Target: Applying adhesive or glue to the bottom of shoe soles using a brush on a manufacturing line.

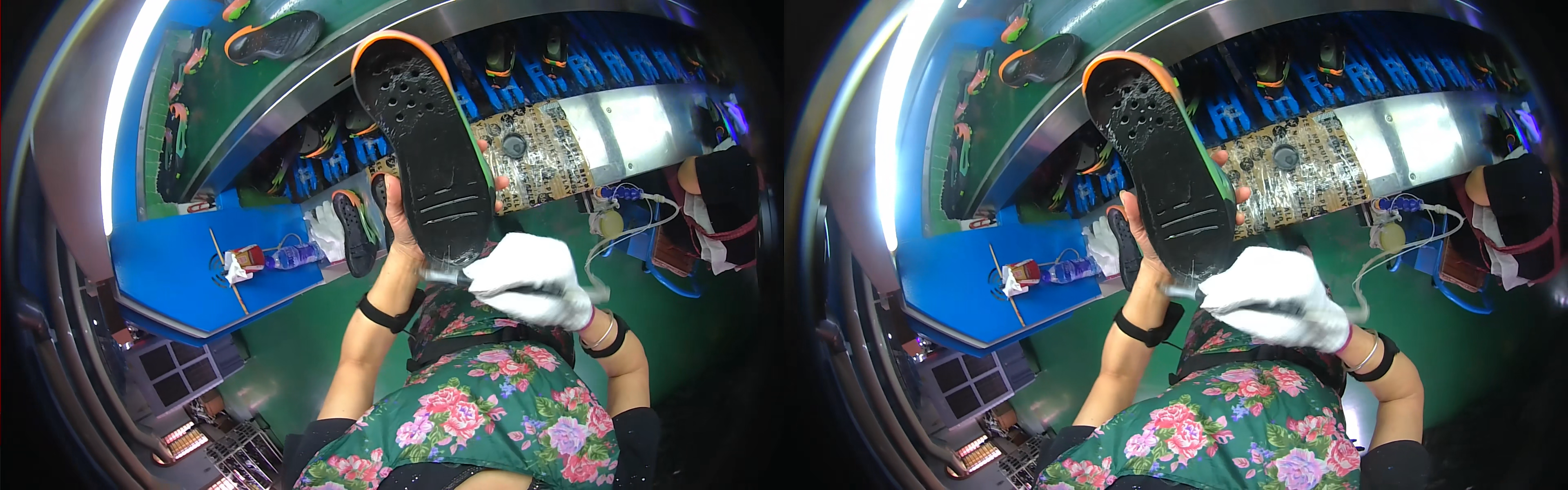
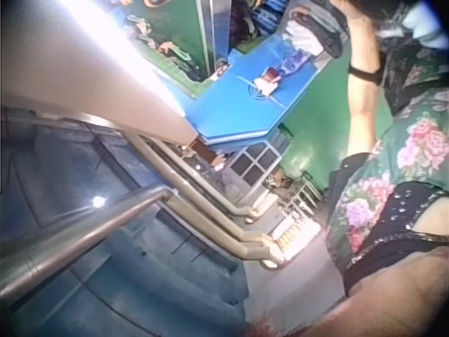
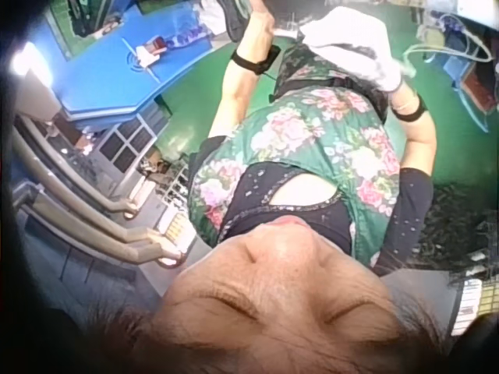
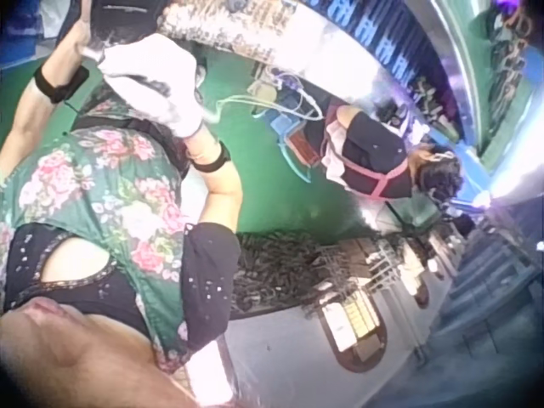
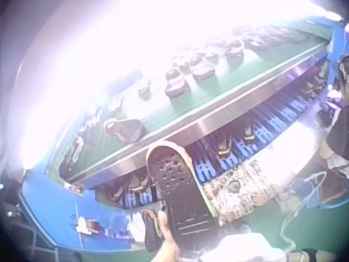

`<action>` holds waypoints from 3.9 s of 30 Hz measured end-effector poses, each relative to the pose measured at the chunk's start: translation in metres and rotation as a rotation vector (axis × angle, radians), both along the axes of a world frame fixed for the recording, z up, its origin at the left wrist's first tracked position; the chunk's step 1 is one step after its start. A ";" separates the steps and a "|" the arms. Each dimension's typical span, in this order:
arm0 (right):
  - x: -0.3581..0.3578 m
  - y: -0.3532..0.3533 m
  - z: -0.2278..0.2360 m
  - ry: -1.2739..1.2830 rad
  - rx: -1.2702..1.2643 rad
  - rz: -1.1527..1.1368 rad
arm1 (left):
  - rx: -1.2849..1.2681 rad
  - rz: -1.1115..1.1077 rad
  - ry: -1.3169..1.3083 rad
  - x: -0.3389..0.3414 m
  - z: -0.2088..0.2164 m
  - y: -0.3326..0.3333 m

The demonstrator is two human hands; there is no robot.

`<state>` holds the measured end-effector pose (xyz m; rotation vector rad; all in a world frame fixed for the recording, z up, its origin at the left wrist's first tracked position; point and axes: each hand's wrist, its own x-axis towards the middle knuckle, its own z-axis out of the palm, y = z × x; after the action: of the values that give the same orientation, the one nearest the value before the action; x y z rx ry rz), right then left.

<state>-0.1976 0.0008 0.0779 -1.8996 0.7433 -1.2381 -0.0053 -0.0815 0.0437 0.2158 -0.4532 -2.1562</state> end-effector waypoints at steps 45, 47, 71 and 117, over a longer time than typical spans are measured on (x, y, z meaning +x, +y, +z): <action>0.040 -0.036 0.019 -0.161 0.487 0.168 | 0.129 -0.001 0.041 0.097 -0.019 0.045; 0.030 -0.033 0.019 -0.407 0.684 0.061 | 0.057 0.067 -0.003 0.115 -0.009 0.043; 0.042 -0.003 -0.091 -0.658 1.022 -0.320 | 0.217 1.121 0.014 0.276 0.050 -0.261; 0.019 -0.008 0.033 -0.575 0.773 -0.239 | 0.372 -0.250 0.033 0.021 -0.035 0.104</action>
<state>-0.1788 -0.0067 0.1110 -0.7982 0.9568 -1.2935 0.0157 0.0223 0.0086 0.3442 -0.0555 -2.4758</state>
